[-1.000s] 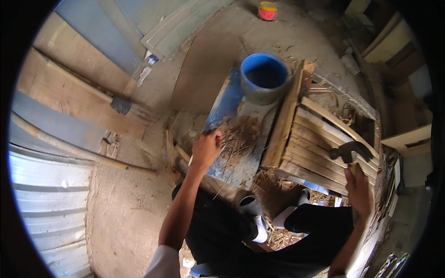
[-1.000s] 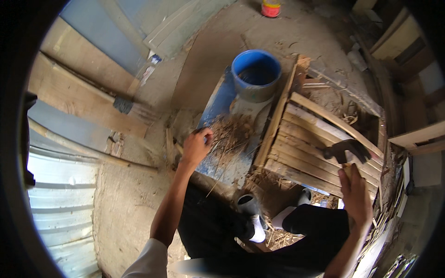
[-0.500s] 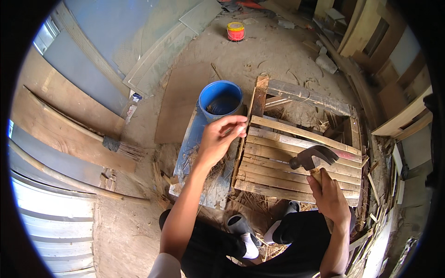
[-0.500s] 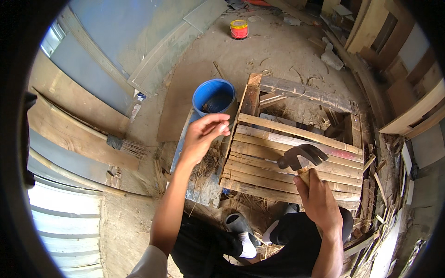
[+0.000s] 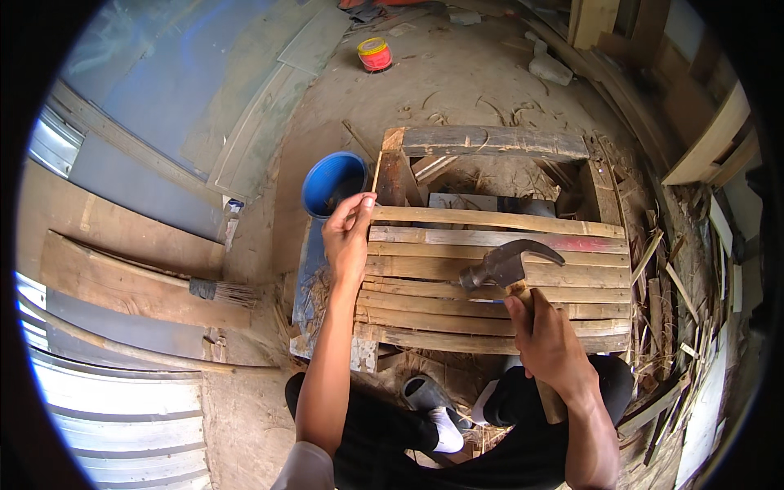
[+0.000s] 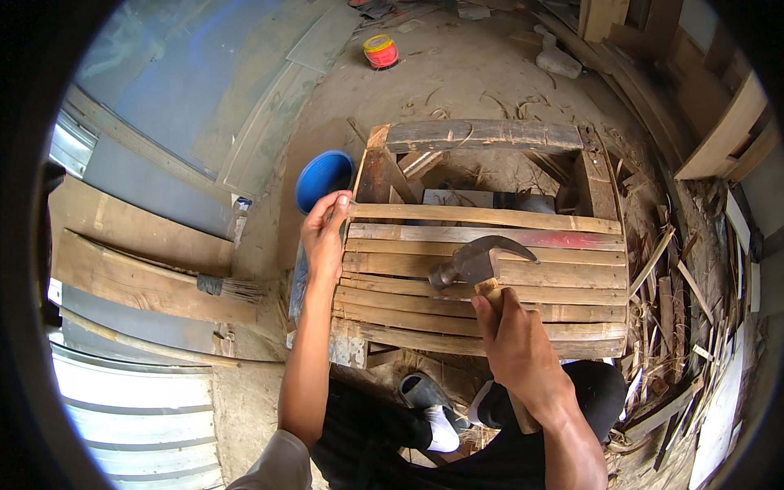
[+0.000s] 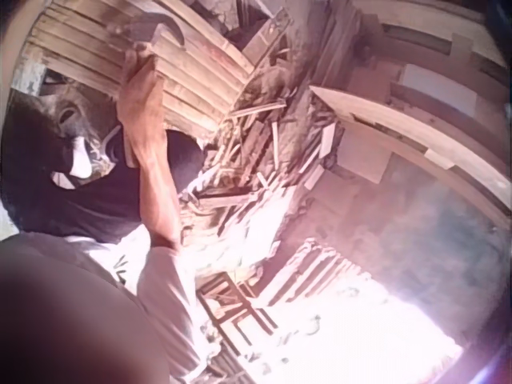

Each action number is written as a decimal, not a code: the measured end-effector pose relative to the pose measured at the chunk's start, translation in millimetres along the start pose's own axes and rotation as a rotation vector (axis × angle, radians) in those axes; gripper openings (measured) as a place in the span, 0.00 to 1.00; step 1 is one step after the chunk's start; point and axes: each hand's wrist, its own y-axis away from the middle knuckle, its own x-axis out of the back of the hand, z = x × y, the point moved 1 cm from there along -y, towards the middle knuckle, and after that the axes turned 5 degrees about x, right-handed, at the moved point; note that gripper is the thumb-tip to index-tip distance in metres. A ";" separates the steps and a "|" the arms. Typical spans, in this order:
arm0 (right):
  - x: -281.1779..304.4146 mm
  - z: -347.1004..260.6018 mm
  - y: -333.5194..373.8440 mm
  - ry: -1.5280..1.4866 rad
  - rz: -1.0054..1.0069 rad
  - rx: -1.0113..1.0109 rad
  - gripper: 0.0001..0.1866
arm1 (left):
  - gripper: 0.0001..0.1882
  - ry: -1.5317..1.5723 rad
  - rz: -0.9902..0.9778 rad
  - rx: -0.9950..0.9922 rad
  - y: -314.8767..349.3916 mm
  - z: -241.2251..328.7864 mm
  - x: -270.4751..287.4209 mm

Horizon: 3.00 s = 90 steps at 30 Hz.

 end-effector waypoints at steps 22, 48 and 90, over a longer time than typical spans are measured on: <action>6.2 -23.9 10.4 -0.095 -0.039 -0.215 0.17 | 0.07 -0.288 -0.111 -0.187 -6.9 6.7 8.1; -50.2 -104.2 -78.0 0.121 0.163 0.500 0.14 | 0.02 -0.614 -0.173 -0.618 -10.3 -7.4 22.9; -76.5 -92.2 -78.7 0.087 0.504 0.536 0.10 | 0.02 -0.637 -0.100 -0.567 -4.0 -12.2 22.0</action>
